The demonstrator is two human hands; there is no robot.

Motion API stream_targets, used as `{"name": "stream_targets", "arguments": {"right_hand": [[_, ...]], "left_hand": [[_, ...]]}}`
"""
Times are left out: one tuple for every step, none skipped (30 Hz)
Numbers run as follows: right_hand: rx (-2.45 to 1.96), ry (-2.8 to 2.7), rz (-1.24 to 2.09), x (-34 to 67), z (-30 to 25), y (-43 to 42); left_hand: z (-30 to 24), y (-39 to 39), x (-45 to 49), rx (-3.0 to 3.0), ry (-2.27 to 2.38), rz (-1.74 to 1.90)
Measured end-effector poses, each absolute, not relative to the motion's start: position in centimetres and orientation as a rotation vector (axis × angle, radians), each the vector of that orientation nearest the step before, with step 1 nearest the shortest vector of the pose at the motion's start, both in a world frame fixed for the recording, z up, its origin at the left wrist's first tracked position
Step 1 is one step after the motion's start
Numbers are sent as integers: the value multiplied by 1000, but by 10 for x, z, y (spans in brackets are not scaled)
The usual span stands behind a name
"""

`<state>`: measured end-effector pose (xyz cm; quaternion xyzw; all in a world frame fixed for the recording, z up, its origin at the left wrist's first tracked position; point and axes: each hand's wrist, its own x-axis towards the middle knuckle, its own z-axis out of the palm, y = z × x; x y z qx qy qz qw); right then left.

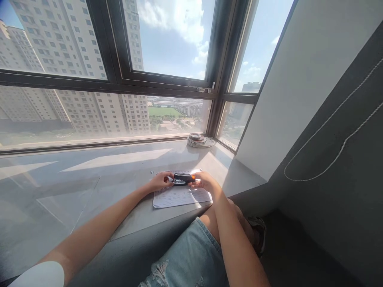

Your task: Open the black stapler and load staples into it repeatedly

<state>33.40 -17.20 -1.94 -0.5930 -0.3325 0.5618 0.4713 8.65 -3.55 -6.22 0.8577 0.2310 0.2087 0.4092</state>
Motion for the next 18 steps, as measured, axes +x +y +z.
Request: {"name": "stream_targets", "arguments": {"right_hand": [[-1450, -810, 1377, 335, -21, -171], [-1446, -810, 1378, 335, -22, -170], [-1444, -812, 1381, 336, -23, -169], [-1442, -815, 1382, 337, -24, -169], [-1441, -818, 1380, 337, -25, -168], [-1441, -816, 1378, 338, -25, -168], [-1442, -809, 1374, 338, -25, -168], [-1441, -803, 1370, 338, -25, -168], [-1441, -800, 1369, 338, -24, -168], [-1442, -802, 1371, 338, -24, -168], [-1445, -805, 1375, 337, -23, -168], [-1447, -808, 1378, 337, -23, -169], [-1448, -812, 1377, 337, -22, -169], [-1447, -815, 1376, 337, -21, -169], [-1443, -819, 1374, 336, -20, -170], [-1437, -822, 1372, 336, -20, -170], [-1432, -828, 1374, 336, -19, -171], [-1430, -834, 1375, 336, -19, -171]], "left_hand": [[-63, -35, 87, 2150, 578, 525], [-63, -35, 87, 2142, 574, 526], [-63, -35, 87, 2140, 573, 529], [-63, -36, 87, 2143, 575, 535], [-63, -36, 87, 2148, 577, 537], [-62, -36, 87, 2153, 578, 539], [-62, -36, 87, 2156, 577, 538], [-62, -36, 87, 2155, 576, 538], [-61, -36, 86, 2151, 573, 536], [-61, -36, 86, 2146, 567, 532], [-60, -36, 86, 2143, 560, 525], [-60, -37, 85, 2141, 550, 517], [-60, -37, 85, 2140, 540, 511], [-59, -37, 85, 2138, 535, 507], [-59, -37, 85, 2136, 536, 505], [-59, -37, 85, 2132, 543, 506], [-59, -37, 85, 2130, 552, 507], [-59, -37, 85, 2127, 561, 508]]}}
